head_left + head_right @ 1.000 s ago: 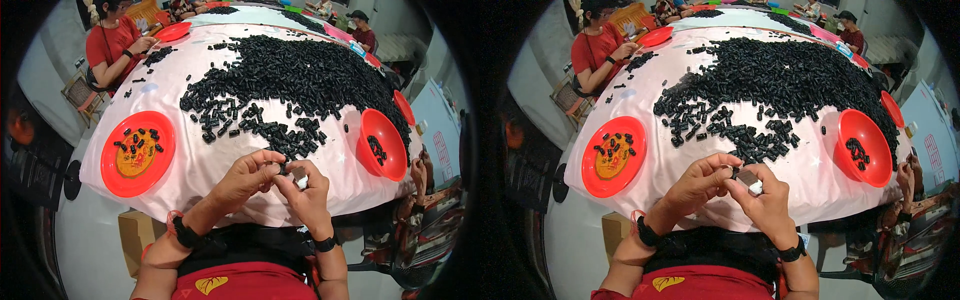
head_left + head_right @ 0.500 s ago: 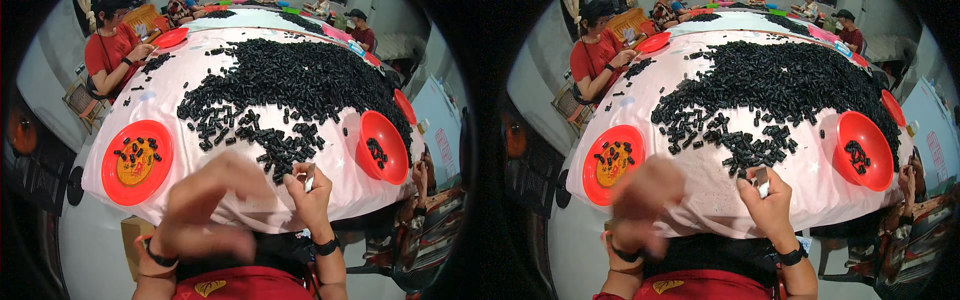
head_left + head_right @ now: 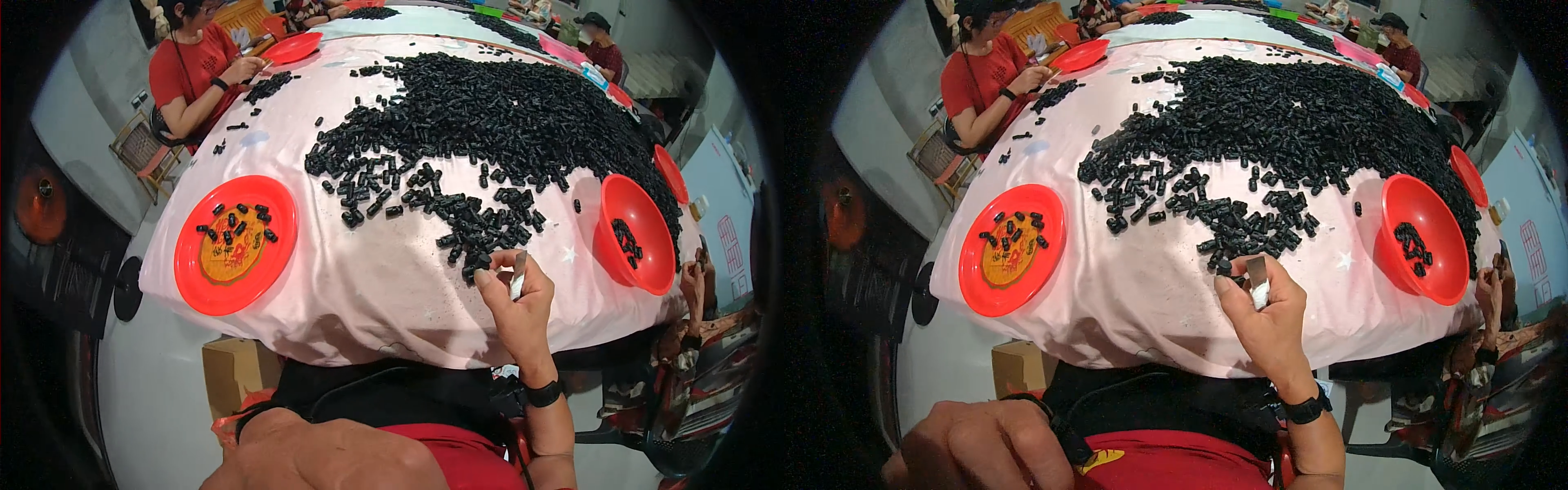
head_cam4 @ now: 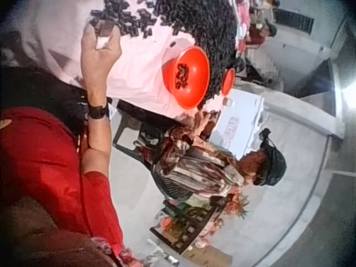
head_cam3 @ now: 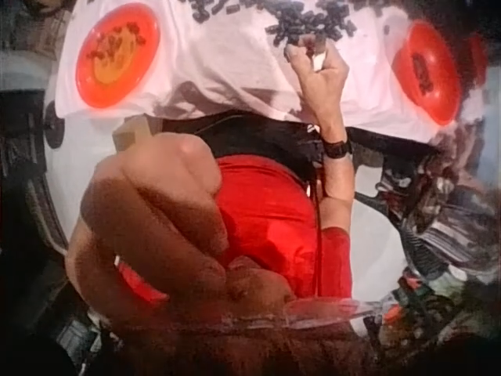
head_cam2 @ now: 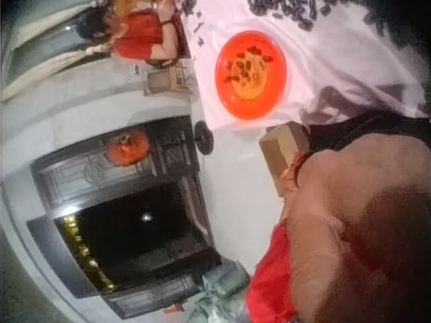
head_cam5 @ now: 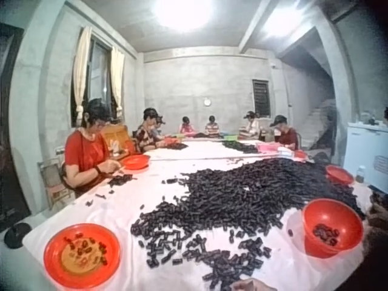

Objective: Sorting small black rubber or plastic components on a table in a manufacturing facility.

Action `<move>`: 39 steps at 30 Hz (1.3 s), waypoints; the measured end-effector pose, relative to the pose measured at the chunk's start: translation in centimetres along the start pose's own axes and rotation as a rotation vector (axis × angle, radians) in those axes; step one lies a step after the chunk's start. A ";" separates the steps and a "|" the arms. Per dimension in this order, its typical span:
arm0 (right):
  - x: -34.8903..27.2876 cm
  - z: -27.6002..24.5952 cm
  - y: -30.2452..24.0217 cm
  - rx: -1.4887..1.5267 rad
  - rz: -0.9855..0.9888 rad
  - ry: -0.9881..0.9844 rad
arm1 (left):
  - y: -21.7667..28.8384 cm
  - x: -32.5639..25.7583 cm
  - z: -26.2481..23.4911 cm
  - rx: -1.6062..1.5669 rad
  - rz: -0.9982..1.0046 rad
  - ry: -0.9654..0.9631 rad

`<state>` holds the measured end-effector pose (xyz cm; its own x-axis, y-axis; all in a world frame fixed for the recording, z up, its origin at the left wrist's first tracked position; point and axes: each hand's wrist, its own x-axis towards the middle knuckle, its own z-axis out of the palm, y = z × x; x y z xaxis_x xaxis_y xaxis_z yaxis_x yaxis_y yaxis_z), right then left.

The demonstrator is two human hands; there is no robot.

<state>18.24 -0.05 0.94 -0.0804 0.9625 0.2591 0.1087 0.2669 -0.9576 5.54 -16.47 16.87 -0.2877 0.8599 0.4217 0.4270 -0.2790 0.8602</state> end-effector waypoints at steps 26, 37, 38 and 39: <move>-0.3 1.0 -0.1 -0.007 0.045 -0.047 | -5.2 3.3 -3.9 -0.612 0.466 -0.355; -0.5 1.0 -0.1 0.005 0.062 -0.053 | -7.6 4.8 -2.8 -0.777 0.801 -0.369; -0.4 1.0 0.0 0.000 0.060 -0.051 | -7.9 4.9 -2.0 -0.806 0.843 -0.340; -0.2 1.2 0.1 -0.017 0.012 -0.057 | -8.3 4.6 -2.1 -0.800 0.853 -0.338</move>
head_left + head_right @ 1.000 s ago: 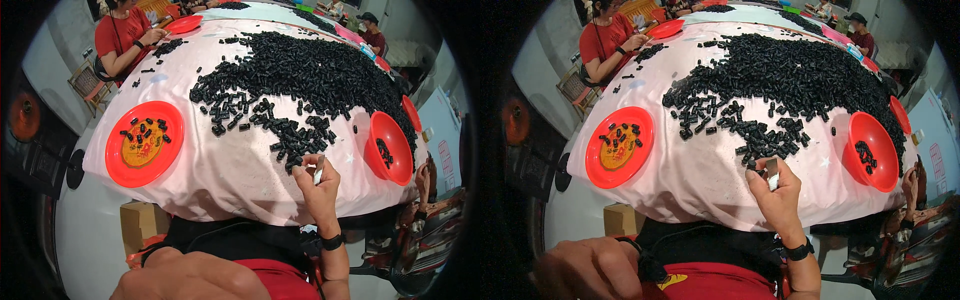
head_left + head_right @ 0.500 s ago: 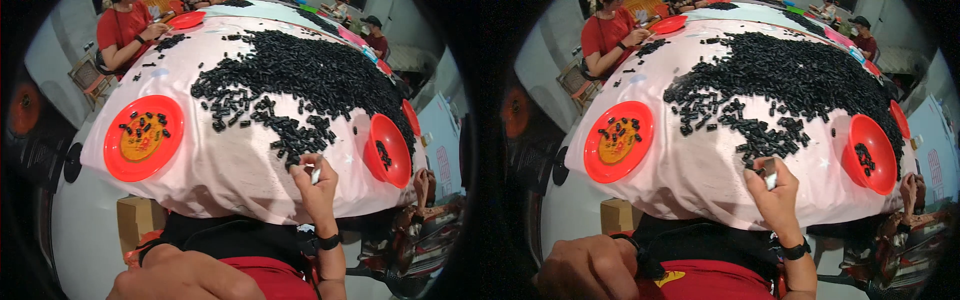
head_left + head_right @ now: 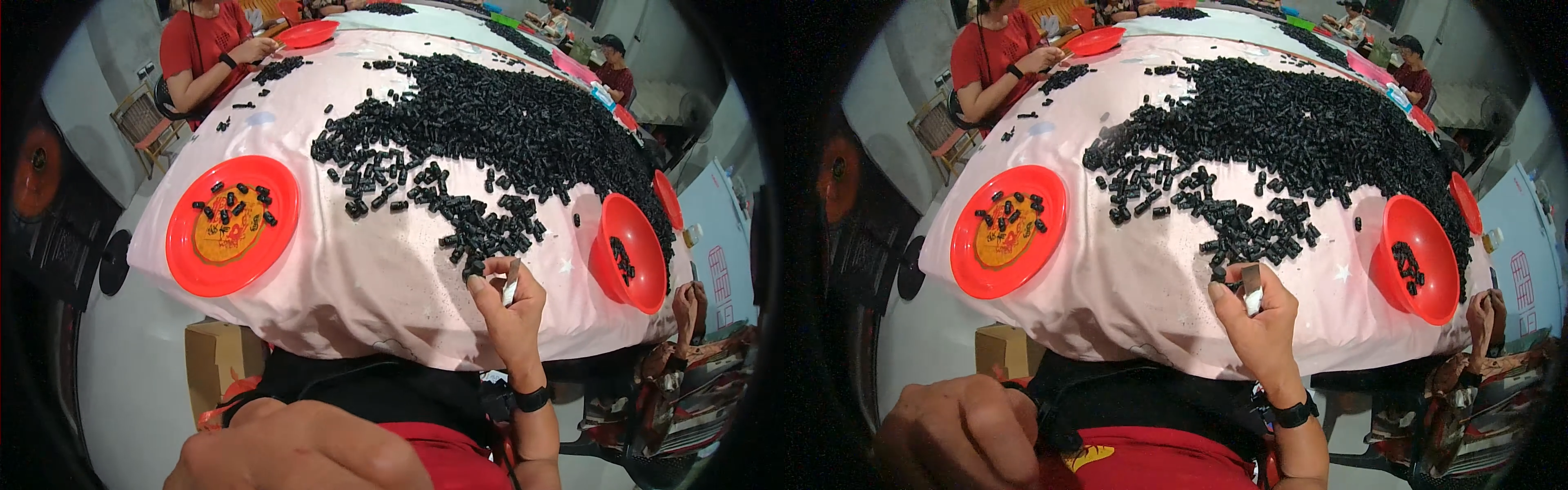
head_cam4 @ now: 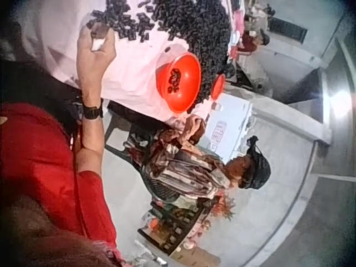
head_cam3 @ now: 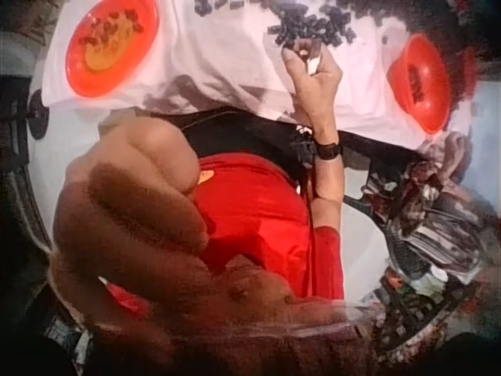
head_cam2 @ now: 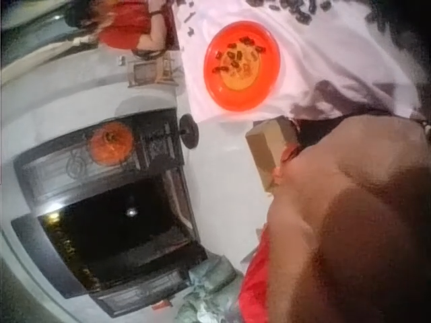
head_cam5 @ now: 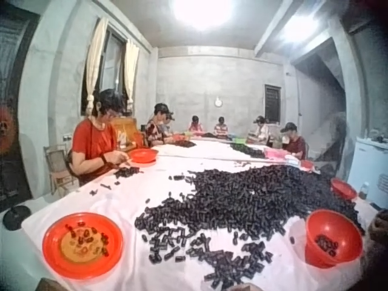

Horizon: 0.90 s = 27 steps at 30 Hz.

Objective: Sorting small black rubber or plastic components on a table in a manufacturing facility.

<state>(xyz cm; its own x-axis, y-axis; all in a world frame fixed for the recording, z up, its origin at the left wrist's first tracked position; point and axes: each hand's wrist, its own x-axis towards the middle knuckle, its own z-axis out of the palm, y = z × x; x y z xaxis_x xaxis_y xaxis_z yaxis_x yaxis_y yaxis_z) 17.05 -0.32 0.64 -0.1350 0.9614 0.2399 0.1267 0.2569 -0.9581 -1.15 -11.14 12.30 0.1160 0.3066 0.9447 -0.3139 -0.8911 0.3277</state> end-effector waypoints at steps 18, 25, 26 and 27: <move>-0.4 0.5 -0.3 0.031 -0.026 0.020 | -2.3 -1.9 -0.5 -0.011 -0.541 0.325; 0.0 -0.3 0.1 0.091 -0.004 0.088 | -12.4 -5.4 -4.1 -0.046 -0.974 0.243; 0.0 -0.2 0.0 0.091 -0.001 0.087 | -13.0 -6.0 -4.3 -0.118 -1.081 0.159; 0.1 -0.1 -0.1 0.104 -0.005 0.076 | -13.4 -6.5 -4.4 -0.117 -1.085 0.160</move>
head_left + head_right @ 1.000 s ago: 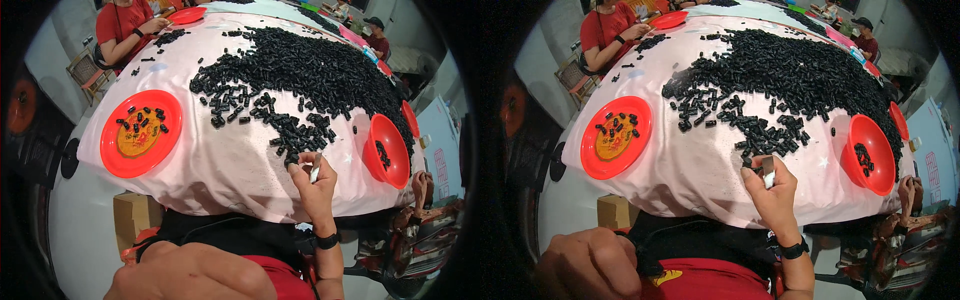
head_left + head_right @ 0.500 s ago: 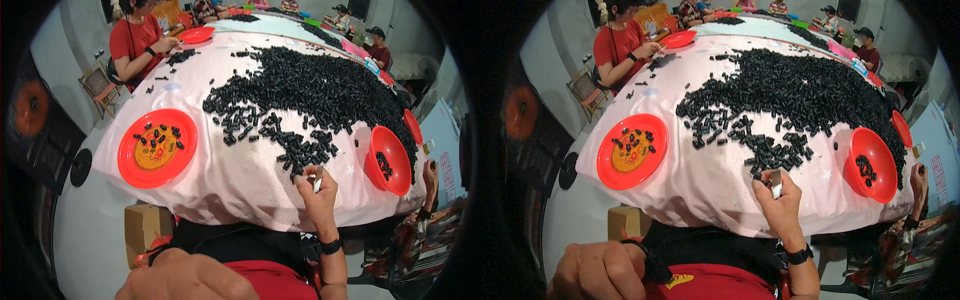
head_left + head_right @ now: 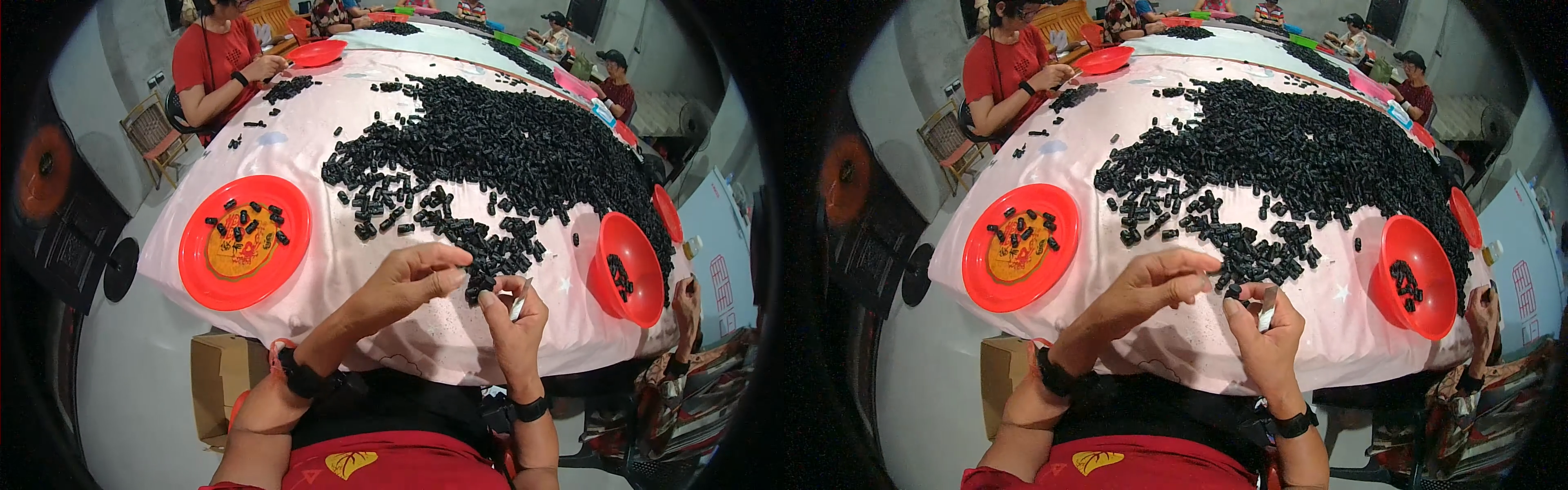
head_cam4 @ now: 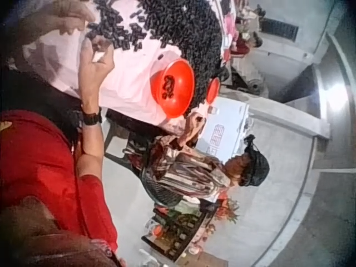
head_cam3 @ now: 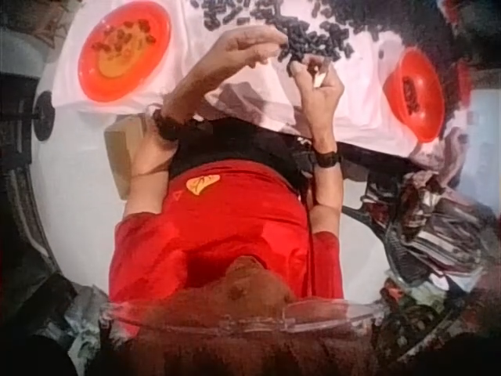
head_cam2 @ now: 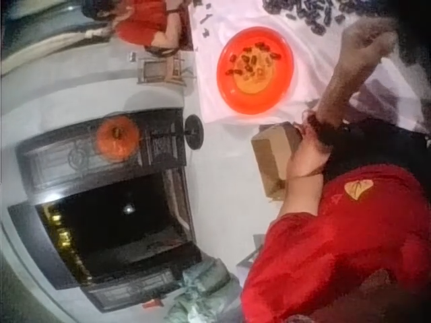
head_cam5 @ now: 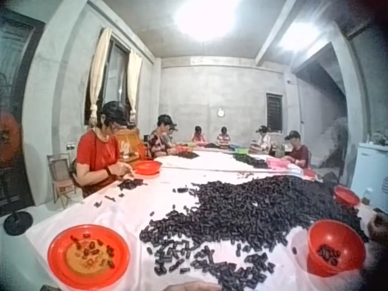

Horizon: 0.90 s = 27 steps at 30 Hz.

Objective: Sorting small black rubber or plastic components on a table in a manufacturing facility.

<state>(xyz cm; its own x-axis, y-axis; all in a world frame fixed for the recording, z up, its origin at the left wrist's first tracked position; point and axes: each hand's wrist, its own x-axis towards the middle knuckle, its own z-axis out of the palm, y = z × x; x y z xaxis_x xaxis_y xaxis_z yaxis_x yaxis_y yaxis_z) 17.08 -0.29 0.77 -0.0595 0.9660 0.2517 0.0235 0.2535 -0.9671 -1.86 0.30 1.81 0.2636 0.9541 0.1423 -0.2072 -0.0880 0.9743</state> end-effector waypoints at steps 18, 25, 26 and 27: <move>-0.5 -0.1 -0.4 -0.095 -0.005 -0.056 | -0.9 -0.5 2.1 -0.242 -0.219 -0.066; -0.4 -0.2 -0.6 -0.110 -0.035 -0.075 | -2.3 -0.2 1.6 -0.378 -0.210 -0.023; -0.3 -0.5 -0.4 -0.150 -0.045 -0.079 | -2.2 -0.1 1.6 -0.399 -0.214 -0.033; -0.3 -0.7 -0.2 -0.190 -0.055 -0.083 | -2.2 0.0 1.7 -0.421 -0.217 -0.043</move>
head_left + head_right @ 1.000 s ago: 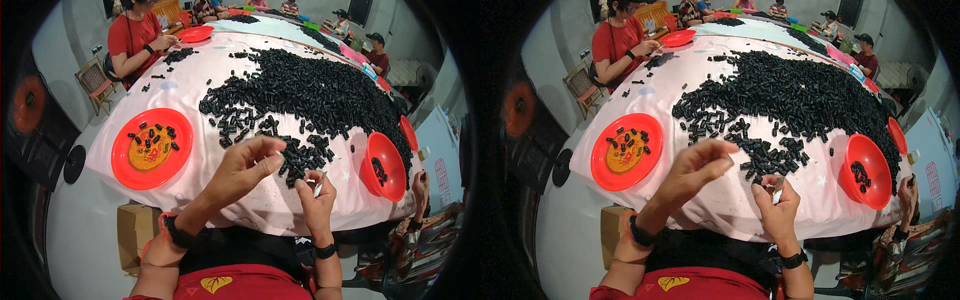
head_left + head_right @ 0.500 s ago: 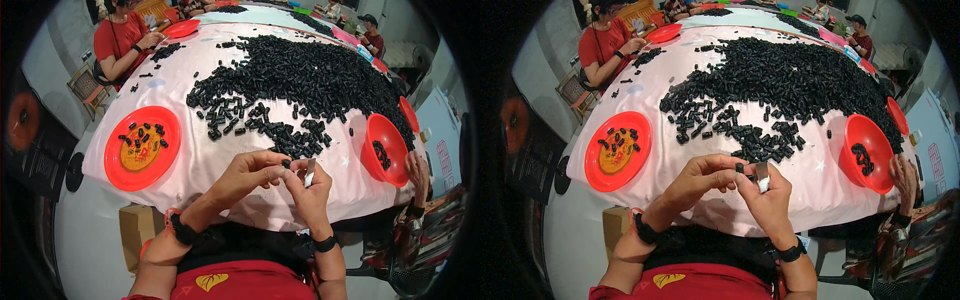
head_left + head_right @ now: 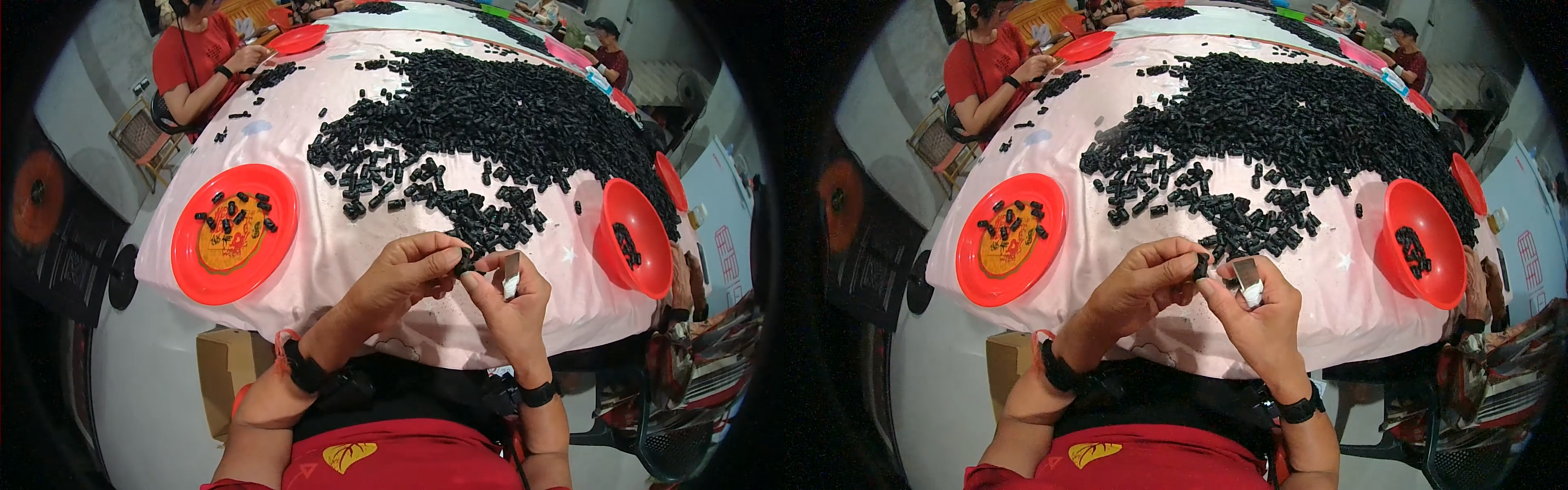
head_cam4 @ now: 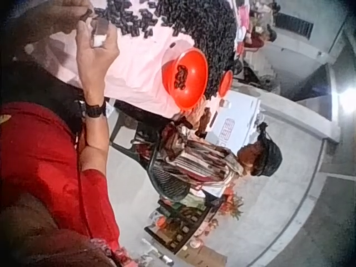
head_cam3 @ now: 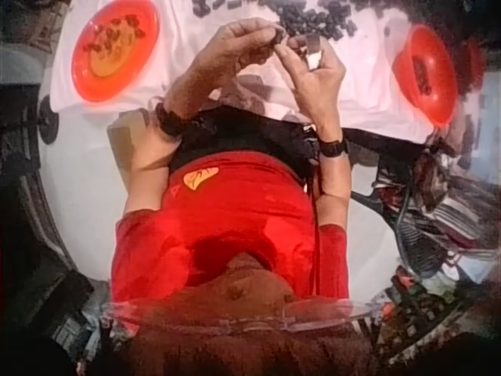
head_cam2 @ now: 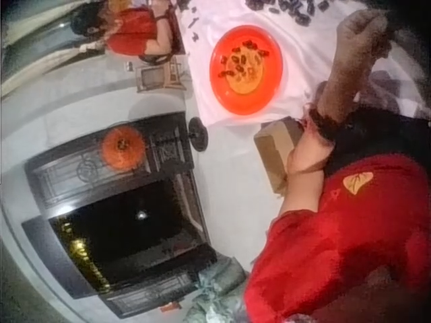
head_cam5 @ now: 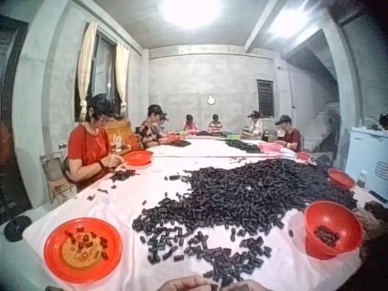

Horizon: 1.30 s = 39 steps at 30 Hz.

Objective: Sorting small black rubber or plastic components on a table in a manufacturing facility.

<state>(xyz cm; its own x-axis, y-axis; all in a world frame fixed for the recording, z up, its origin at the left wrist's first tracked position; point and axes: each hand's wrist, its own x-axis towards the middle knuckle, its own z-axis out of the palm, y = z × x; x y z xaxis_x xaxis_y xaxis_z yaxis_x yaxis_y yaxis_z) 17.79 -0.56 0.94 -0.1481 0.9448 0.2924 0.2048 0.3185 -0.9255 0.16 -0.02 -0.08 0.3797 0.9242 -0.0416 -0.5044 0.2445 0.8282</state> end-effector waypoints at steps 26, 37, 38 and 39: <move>0.4 0.1 2.3 -0.247 -0.114 -0.083 | -0.6 0.1 0.6 0.039 -0.014 -0.075; 0.6 0.2 2.0 -0.260 -0.105 -0.103 | -0.6 0.1 0.4 0.020 0.001 -0.080; 0.5 0.2 1.9 -0.276 -0.100 -0.094 | -0.7 0.1 0.3 0.030 -0.001 -0.081; 0.4 0.1 1.7 -0.291 -0.095 -0.085 | -0.7 0.0 0.3 0.041 -0.002 -0.082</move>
<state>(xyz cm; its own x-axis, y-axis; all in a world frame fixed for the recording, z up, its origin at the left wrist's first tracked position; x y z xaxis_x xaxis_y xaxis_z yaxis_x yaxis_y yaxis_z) 17.94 0.39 -0.57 -0.2577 0.9037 0.3420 0.4528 0.4256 -0.7835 0.75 -0.26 -0.45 0.4438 0.8961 0.0011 -0.4723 0.2329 0.8501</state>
